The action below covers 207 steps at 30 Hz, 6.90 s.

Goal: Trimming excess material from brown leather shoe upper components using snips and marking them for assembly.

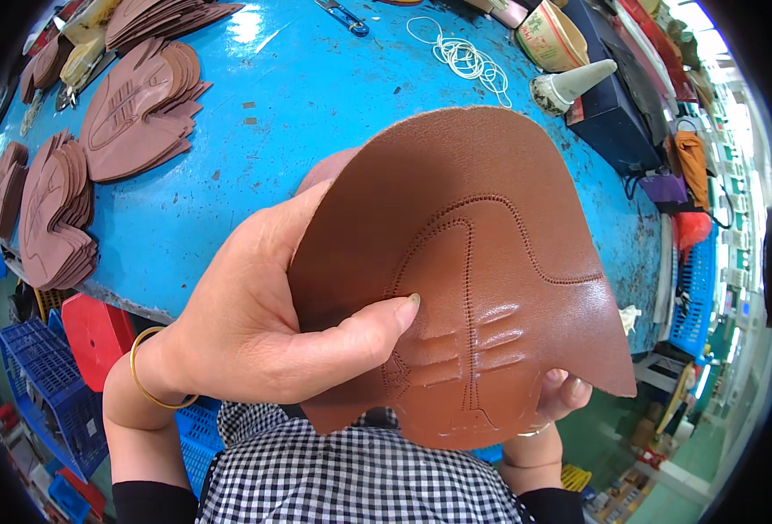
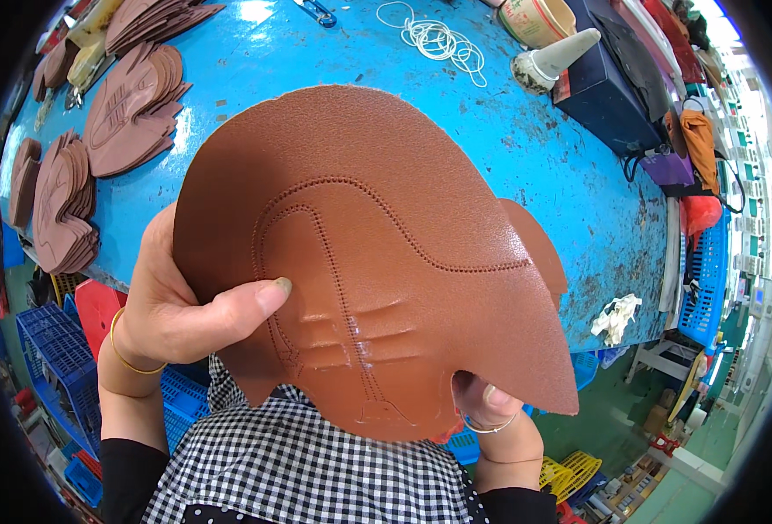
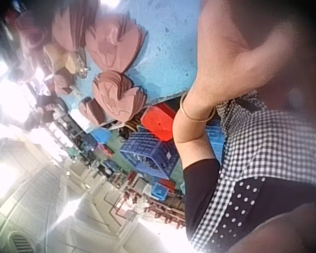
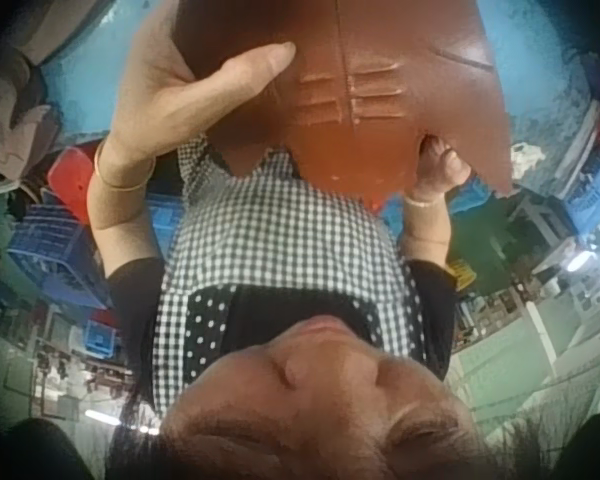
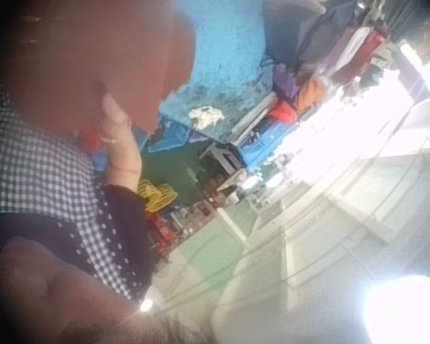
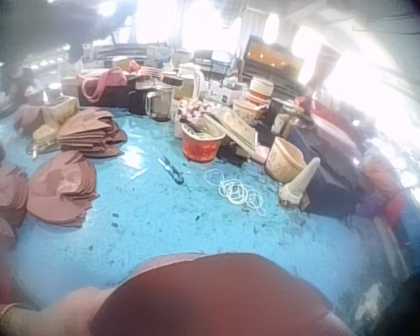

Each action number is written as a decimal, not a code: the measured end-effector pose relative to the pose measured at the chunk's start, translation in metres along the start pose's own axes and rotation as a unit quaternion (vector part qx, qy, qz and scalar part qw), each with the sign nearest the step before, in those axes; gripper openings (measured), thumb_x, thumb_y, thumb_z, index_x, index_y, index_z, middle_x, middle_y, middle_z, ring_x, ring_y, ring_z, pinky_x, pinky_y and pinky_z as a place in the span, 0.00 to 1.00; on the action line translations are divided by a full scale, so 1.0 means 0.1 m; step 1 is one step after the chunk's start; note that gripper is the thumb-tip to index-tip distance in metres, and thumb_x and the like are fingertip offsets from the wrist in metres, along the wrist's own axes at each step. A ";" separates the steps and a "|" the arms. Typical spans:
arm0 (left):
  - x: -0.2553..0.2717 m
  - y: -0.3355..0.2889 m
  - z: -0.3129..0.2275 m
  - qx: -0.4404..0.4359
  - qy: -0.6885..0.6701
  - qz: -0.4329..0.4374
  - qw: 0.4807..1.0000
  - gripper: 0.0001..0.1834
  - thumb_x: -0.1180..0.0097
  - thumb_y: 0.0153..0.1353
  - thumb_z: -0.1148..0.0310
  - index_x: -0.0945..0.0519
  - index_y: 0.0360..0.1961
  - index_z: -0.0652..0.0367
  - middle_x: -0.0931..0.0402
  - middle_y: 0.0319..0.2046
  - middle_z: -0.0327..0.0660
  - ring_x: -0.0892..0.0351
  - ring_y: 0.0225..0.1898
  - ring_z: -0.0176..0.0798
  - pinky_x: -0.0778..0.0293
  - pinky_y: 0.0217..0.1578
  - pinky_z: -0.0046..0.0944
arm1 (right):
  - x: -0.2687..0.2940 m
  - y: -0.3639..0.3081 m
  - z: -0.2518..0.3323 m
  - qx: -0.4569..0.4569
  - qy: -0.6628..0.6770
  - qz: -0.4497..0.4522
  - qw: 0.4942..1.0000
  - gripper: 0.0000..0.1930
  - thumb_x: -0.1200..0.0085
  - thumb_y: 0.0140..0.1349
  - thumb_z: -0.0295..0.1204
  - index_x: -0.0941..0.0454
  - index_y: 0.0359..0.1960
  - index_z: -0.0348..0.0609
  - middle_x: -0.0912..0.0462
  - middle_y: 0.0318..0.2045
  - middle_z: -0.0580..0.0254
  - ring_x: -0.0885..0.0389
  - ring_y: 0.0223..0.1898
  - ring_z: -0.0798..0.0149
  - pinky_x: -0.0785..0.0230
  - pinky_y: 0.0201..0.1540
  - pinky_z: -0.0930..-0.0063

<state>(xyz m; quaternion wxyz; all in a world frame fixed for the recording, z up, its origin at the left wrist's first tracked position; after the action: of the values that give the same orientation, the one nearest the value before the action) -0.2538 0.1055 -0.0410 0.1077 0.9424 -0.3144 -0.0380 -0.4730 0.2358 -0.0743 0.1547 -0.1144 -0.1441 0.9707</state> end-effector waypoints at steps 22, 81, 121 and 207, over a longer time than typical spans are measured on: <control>-0.12 -0.20 -0.09 0.426 -0.210 0.127 0.871 0.16 0.43 0.65 0.63 0.24 0.48 0.63 0.23 0.35 0.38 0.25 0.37 0.27 0.28 0.35 0.30 | -0.20 0.23 0.06 0.108 0.042 0.043 0.992 0.28 0.43 0.61 0.25 0.40 0.62 0.33 0.24 0.51 0.57 0.22 0.45 0.70 0.29 0.47 0.78; -0.20 -0.76 -0.14 0.316 -0.304 0.125 0.890 0.16 0.57 0.72 0.67 0.28 0.52 0.70 0.21 0.41 0.45 0.20 0.36 0.32 0.22 0.37 0.32 | -0.12 -0.09 0.48 0.191 -0.116 0.052 0.973 0.12 0.32 0.49 0.21 0.26 0.30 0.41 0.20 0.29 0.67 0.23 0.33 0.74 0.32 0.37 0.80; 1.39 -1.53 0.59 0.290 0.030 -0.391 0.873 0.14 0.49 0.66 0.69 0.29 0.48 0.67 0.24 0.37 0.44 0.21 0.30 0.37 0.24 0.27 0.34 | 0.42 -0.16 -0.32 0.242 -0.662 0.126 0.698 0.49 0.27 0.37 0.39 0.38 0.64 0.42 0.27 0.32 0.60 0.25 0.27 0.58 0.32 0.28 0.66; 0.05 -0.34 0.44 -0.151 0.102 -0.074 0.980 0.20 0.47 0.56 0.69 0.31 0.48 0.67 0.27 0.19 0.43 0.22 0.19 0.47 0.28 0.17 0.43 | 0.15 0.80 0.04 0.280 -0.639 -0.048 0.715 0.19 0.59 0.71 0.32 0.32 0.61 0.40 0.34 0.62 0.56 0.34 0.60 0.58 0.41 0.62 0.68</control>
<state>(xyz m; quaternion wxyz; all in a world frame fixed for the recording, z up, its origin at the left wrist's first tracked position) -0.2358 0.1207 -0.0917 0.2777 0.9347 -0.2219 0.0035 -0.5090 0.1669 -0.0979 0.0974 0.5889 0.0642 0.7997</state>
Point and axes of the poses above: each hand's wrist, its own y-axis towards the middle knuckle, its own x-axis out of the back of the hand, z = x × y, the point moved 2 cm from there along y, towards the middle knuckle
